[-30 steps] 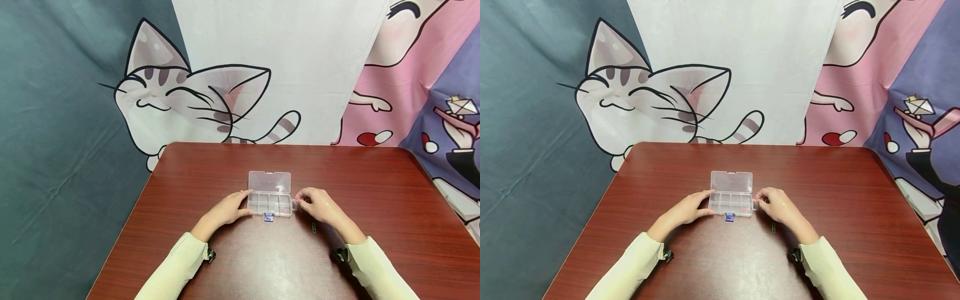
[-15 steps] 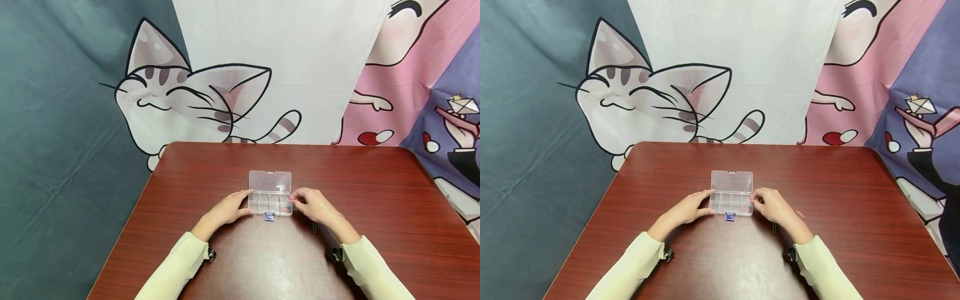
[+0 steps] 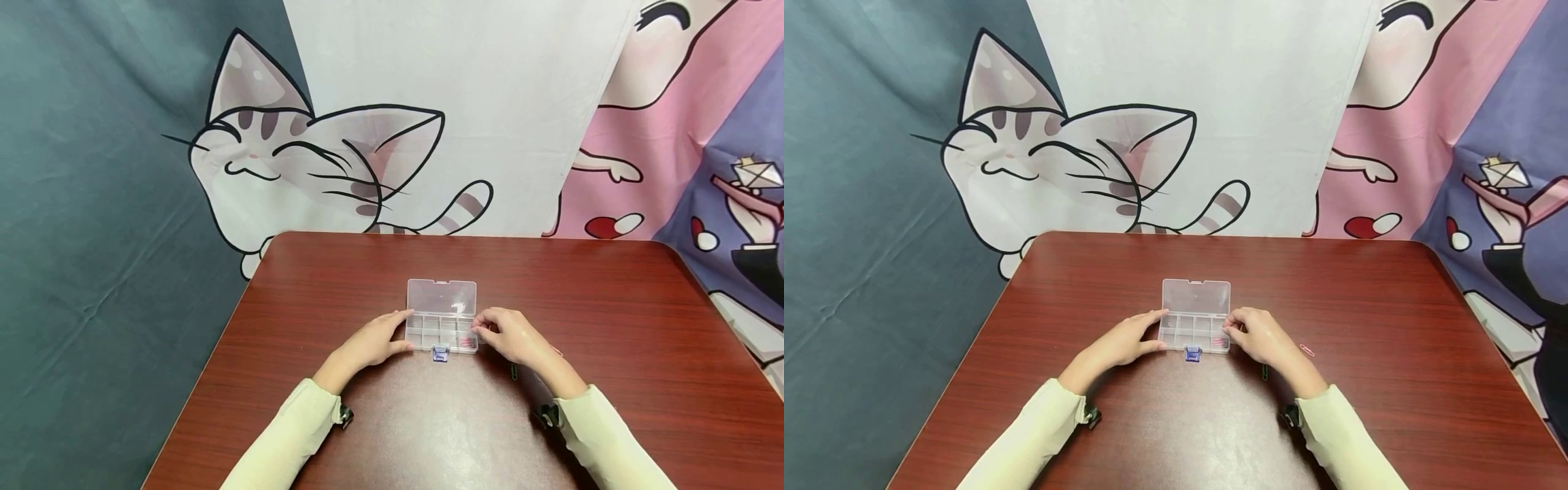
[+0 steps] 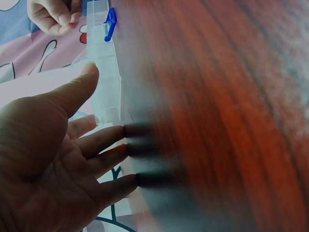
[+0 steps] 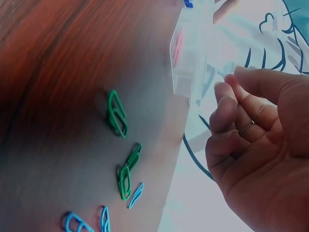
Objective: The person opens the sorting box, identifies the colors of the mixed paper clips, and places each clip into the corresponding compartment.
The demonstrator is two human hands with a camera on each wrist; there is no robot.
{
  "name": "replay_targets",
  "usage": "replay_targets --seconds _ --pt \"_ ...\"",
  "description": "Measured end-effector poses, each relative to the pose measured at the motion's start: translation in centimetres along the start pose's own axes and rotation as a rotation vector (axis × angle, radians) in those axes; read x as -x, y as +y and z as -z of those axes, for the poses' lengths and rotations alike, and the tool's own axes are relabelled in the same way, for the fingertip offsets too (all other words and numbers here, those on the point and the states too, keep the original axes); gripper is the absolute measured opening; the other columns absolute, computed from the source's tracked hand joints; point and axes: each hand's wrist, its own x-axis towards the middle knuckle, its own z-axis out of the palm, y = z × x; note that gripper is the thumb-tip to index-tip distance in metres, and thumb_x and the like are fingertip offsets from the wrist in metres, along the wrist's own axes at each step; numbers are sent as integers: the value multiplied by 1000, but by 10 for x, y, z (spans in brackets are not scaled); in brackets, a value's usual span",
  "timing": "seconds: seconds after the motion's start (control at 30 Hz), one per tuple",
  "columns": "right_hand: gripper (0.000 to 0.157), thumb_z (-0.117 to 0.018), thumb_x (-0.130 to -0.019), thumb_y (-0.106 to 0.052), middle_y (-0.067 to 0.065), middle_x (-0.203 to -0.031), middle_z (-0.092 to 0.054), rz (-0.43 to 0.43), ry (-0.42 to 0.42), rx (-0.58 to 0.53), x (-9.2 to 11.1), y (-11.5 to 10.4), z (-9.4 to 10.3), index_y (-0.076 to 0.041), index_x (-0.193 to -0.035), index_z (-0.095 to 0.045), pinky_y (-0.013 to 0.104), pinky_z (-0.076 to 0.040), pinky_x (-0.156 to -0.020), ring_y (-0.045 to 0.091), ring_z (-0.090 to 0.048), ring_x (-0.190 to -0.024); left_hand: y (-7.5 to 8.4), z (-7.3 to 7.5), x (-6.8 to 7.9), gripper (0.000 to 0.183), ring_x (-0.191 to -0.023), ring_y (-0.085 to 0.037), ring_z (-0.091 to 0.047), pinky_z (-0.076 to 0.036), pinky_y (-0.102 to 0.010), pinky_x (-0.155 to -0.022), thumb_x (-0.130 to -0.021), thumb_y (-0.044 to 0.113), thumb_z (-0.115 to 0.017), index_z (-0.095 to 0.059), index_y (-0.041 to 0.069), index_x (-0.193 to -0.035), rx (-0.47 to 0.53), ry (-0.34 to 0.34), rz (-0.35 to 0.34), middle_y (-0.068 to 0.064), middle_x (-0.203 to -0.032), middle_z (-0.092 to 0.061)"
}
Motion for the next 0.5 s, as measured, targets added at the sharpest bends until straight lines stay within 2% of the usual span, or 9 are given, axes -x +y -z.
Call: replay_targets --seconds 0.3,0.5 --pt "4 -72 -93 -12 -6 -84 -66 -33 6 13 5 8 12 -9 -91 -72 32 -51 -71 9 -57 -78 1 1 0 70 -145 -31 -40 -34 -45 -119 -98 38 -68 -39 15 -157 12 -6 9 -14 -155 -45" --pt "5 -74 -90 -8 -7 -83 -65 -30 24 39 11 16 24 -12 -91 -71 30 -50 -68 8 -57 -76 1 1 1 70 -146 -32 -39 -34 -46 -119 -98 39 -68 -38 17 -157 18 -7 17 -15 -156 -45"
